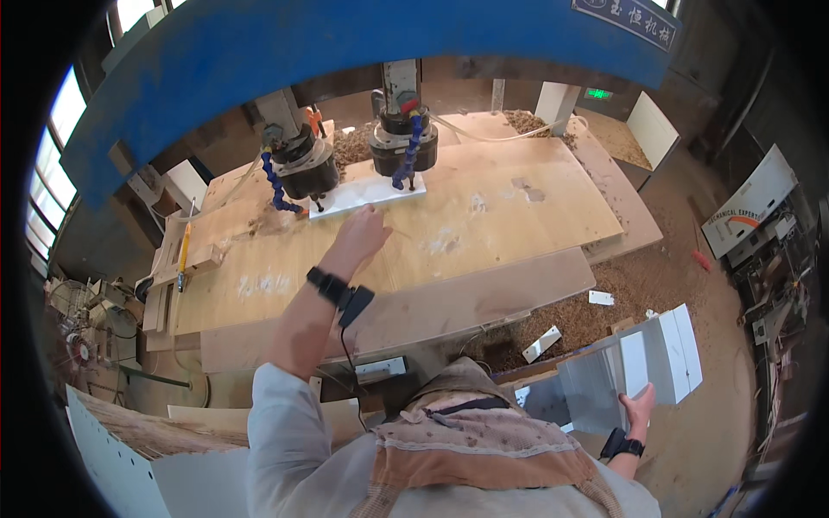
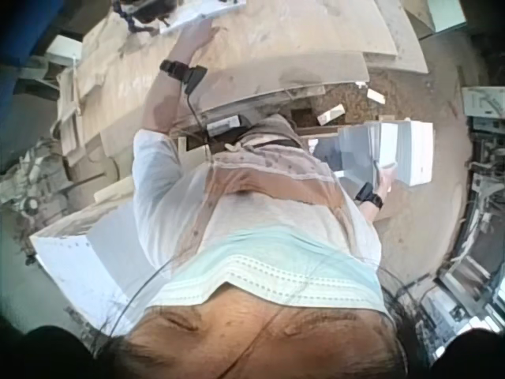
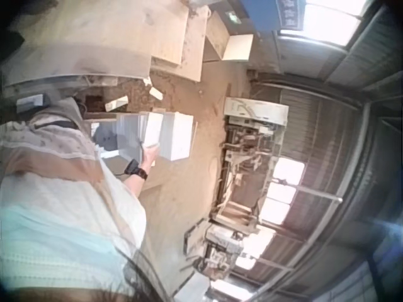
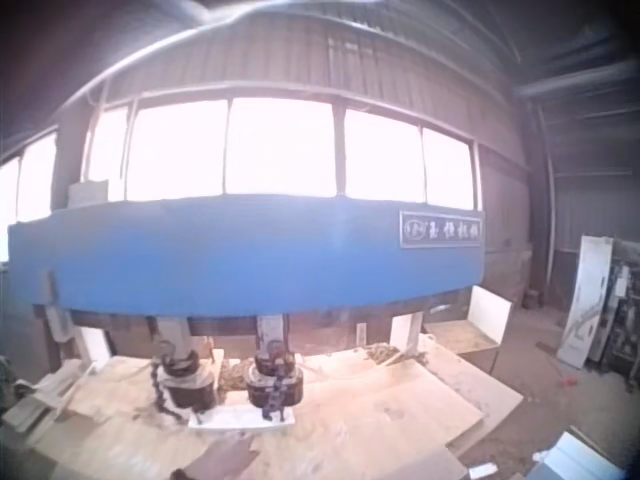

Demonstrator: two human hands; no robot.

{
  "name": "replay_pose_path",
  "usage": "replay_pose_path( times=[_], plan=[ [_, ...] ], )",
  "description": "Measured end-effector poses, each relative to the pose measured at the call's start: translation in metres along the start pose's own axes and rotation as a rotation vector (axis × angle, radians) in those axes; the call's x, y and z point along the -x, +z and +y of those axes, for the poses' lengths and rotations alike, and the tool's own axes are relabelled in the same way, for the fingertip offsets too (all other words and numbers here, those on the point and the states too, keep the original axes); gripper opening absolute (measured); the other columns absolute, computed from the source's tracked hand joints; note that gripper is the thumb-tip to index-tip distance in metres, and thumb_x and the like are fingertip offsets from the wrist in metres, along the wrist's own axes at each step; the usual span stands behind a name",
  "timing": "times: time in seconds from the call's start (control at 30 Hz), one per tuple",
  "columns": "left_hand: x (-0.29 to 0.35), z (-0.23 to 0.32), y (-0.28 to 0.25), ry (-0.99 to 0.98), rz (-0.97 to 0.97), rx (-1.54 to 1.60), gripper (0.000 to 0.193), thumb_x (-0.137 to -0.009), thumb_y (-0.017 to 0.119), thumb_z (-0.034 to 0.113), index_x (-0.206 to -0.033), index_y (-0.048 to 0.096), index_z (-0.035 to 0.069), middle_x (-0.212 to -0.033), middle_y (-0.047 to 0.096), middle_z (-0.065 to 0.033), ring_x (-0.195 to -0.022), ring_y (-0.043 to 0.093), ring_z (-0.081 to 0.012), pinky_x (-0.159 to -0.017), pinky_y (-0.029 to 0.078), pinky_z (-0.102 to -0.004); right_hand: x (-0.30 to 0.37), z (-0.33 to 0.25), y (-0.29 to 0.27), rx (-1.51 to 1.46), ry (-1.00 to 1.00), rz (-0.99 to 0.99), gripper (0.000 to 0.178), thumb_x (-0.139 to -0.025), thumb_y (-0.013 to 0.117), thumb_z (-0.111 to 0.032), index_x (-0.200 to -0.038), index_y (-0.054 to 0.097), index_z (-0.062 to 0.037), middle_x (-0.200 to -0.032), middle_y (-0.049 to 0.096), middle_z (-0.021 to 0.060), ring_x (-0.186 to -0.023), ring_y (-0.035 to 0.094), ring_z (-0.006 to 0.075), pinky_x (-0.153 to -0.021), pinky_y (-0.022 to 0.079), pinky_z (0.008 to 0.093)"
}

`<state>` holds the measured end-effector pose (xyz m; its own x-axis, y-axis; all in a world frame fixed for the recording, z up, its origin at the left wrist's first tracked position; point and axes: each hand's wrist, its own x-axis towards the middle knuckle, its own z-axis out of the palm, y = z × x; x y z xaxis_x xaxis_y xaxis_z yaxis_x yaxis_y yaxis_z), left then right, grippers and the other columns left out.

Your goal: Feeding white boards into a dual-head drilling or milling machine and stacking the processed pieces.

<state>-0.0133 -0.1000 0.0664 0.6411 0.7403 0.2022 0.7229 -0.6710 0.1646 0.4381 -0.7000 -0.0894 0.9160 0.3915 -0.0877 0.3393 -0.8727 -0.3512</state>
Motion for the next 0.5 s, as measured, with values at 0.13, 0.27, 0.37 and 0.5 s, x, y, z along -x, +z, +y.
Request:
replay_pose_path(
  times=[0.13, 0.27, 0.37, 0.5],
  plan=[
    [-0.056, -0.047, 0.038, -0.073, -0.055, -0.079, 0.044, -0.083, 0.065, 0.032, -0.109, 0.06, -0.004, -0.11, 0.059, -0.0202, -0.108, 0.056, -0.0339, -0.093, 0.046, -0.0408, 0.01, -0.068, -0.041, -0.319, -0.127, 0.172, 0.094, -0.062, 0.077, -0.016, -0.142, 0.03, -0.0012, -0.138, 0.039, 0.0203, -0.132, 0.036, 0.0344, -0.11, 0.03, 0.0426],
    [-0.066, -0.066, 0.07, -0.238, 0.018, -0.151, 0.084, -0.079, 0.062, 0.059, -0.133, 0.044, -0.002, -0.134, 0.048, -0.0183, -0.128, 0.043, -0.0321, -0.107, 0.032, -0.0457, 0.022, -0.211, -0.093, -0.715, -0.507, 0.139, 0.089, -0.066, 0.069, -0.008, -0.145, 0.028, -0.0057, -0.144, 0.036, 0.0128, -0.132, 0.036, 0.0286, -0.111, 0.028, 0.0418],
    [-0.043, -0.046, 0.05, -0.208, -0.11, -0.112, 0.09, -0.076, 0.06, 0.068, -0.13, 0.047, -0.002, -0.127, 0.051, -0.0186, -0.125, 0.043, -0.0332, -0.105, 0.032, -0.0437, 0.009, -0.282, -0.101, -0.651, -0.804, 0.002, 0.082, -0.065, 0.069, -0.009, -0.141, 0.038, -0.0081, -0.141, 0.04, 0.0109, -0.128, 0.041, 0.0261, -0.107, 0.033, 0.0413],
    [0.062, 0.004, 0.057, 0.027, 0.076, 0.092, 0.087, -0.068, 0.072, 0.059, -0.125, 0.047, -0.002, -0.112, 0.053, -0.0177, -0.11, 0.049, -0.032, -0.095, 0.038, -0.0419, 0.019, -0.411, -0.052, -0.687, -1.091, -0.315, 0.068, -0.065, 0.076, -0.02, -0.128, 0.053, -0.0072, -0.13, 0.049, 0.0132, -0.119, 0.049, 0.0282, -0.099, 0.041, 0.0385]
  ],
)
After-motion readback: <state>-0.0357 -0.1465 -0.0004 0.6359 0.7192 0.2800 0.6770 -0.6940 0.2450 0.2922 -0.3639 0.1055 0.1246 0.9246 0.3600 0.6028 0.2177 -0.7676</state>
